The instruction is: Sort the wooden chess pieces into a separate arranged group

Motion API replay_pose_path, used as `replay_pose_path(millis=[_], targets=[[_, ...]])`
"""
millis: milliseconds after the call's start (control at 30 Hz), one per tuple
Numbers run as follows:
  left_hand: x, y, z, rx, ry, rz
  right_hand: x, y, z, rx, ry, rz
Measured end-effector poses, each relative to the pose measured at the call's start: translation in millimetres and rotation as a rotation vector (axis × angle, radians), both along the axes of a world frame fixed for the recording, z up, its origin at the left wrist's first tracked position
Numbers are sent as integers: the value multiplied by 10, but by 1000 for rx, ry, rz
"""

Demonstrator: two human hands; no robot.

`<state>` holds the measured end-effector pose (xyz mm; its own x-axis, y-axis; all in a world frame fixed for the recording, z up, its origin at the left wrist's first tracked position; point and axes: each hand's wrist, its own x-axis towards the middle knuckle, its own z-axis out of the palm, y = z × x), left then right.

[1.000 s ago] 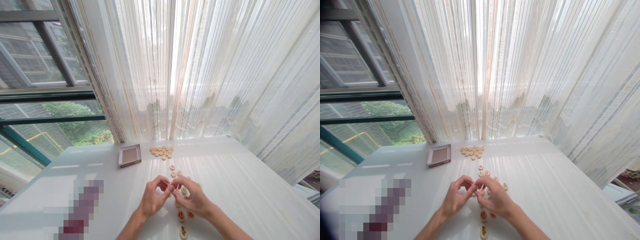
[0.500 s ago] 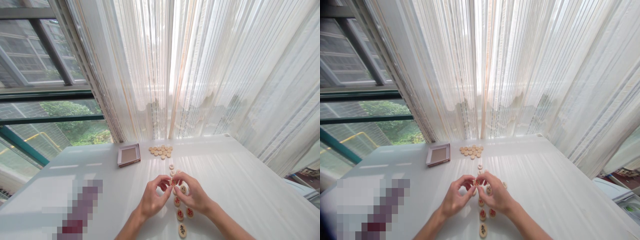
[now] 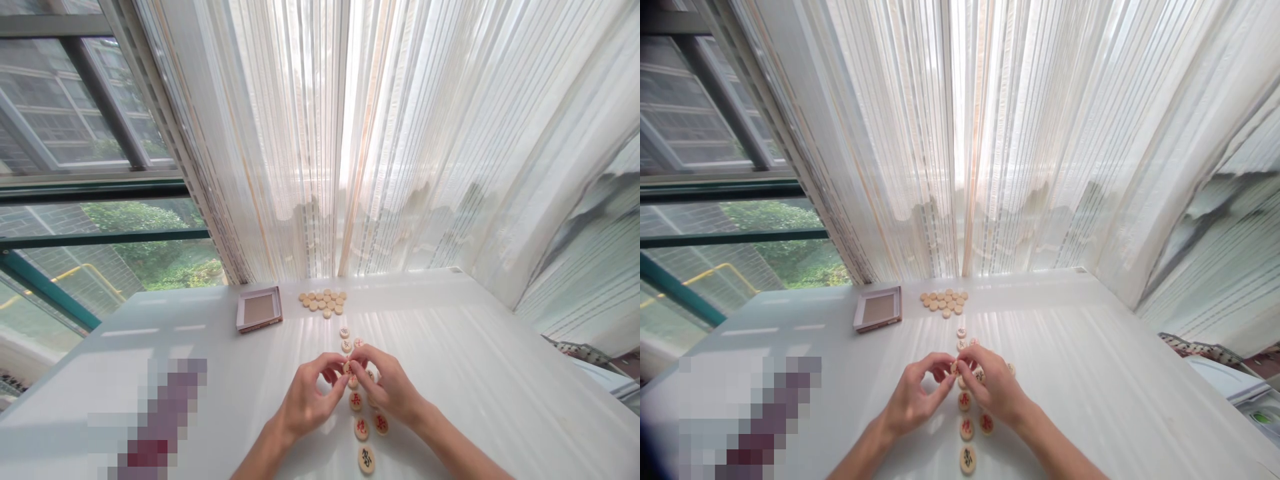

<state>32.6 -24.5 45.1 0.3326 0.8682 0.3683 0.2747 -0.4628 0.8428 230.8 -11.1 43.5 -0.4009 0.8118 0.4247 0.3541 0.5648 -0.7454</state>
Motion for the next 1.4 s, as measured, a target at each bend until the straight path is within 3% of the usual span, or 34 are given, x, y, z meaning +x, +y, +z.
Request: replay_pose_path(millis=[667,1400], targets=[[-23,54,-65,-93,-69,69,-30,-35,-12,81,-51,61],[7,1,-3,-77,-34,-12,9,9,-4,19,-7,-4]])
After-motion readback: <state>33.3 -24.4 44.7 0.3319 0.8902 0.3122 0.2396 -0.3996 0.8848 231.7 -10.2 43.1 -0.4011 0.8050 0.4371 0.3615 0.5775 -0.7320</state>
